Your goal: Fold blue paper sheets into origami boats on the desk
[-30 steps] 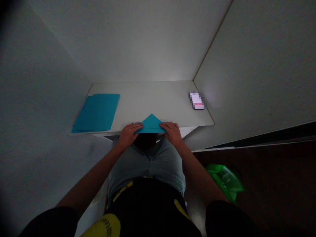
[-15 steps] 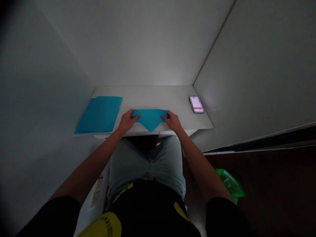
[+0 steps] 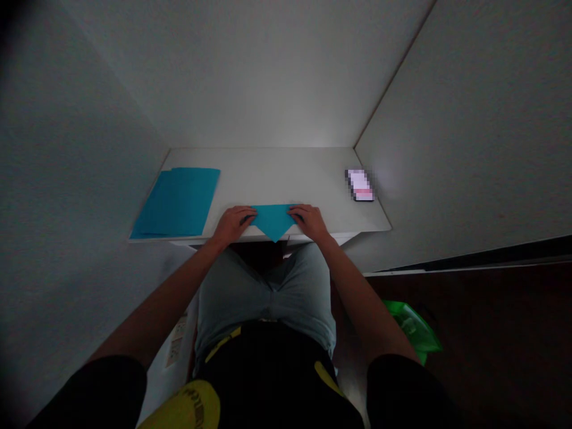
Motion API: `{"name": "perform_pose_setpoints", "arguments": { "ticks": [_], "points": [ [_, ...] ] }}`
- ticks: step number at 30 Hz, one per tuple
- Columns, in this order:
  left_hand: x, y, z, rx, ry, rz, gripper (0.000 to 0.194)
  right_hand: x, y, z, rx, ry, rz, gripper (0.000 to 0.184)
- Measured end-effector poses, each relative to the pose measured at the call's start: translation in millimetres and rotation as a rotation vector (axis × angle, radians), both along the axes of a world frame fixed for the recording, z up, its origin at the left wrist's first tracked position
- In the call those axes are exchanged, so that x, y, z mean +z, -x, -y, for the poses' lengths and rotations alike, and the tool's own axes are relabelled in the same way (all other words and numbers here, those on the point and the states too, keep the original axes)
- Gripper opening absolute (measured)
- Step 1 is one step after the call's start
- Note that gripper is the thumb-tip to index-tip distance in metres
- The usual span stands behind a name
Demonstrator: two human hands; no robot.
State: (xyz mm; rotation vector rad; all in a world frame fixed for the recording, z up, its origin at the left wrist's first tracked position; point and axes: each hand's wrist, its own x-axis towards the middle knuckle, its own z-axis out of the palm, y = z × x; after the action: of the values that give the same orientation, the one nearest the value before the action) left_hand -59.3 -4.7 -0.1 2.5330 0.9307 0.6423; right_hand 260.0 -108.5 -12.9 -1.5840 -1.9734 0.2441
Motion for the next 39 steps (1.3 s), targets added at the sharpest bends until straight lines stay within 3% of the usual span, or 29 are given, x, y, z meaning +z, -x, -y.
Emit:
{"name": "perform_pose_setpoints", "arguments": {
  "ticks": [4,7,11,16,21,24,27,31,39],
  "points": [
    [-2.6,23.3,1.3,-0.174,-0.018,-0.030,0.050,4.9,-8.0,11.8,0.094,0.036,0.078,0.037],
    [-4.9,37.5,1.3,-0.234,-0.002,-0.057,0.062,8.8,-16.4,24.7,0.173,0.057,0.134,0.048],
    [-8.7,44.3,-1.9,-0.279,0.044,-0.052,0.054,10.7,-26.3,35.4,0.264,0.114,0.170,0.063],
    [-6.3,43.1,-6.1,-0.302,0.108,-0.039,0.038,15.5,-32.1,33.8,0.293,0.165,0.104,0.045],
    [0.4,34.5,-1.7,-0.198,0.173,-0.038,0.027,22.9,-26.1,26.4,0.291,0.197,-0.034,0.034],
    [1.0,27.8,1.4,-0.116,0.189,-0.025,0.025,21.8,-18.2,24.1,0.210,0.177,-0.052,0.033],
    [-0.3,23.4,0.5,-0.033,0.160,-0.021,0.042,15.4,-14.3,20.6,0.108,0.139,-0.012,0.036],
    [-0.5,18.5,-7.6,0.119,0.128,-0.067,0.068,2.6,-20.6,7.0,0.086,0.089,-0.026,0.046],
    [3.8,4.2,-27.4,0.179,0.211,-0.119,0.048,-12.3,-35.2,-19.4,0.020,0.077,-0.015,0.052]
  ]
}}
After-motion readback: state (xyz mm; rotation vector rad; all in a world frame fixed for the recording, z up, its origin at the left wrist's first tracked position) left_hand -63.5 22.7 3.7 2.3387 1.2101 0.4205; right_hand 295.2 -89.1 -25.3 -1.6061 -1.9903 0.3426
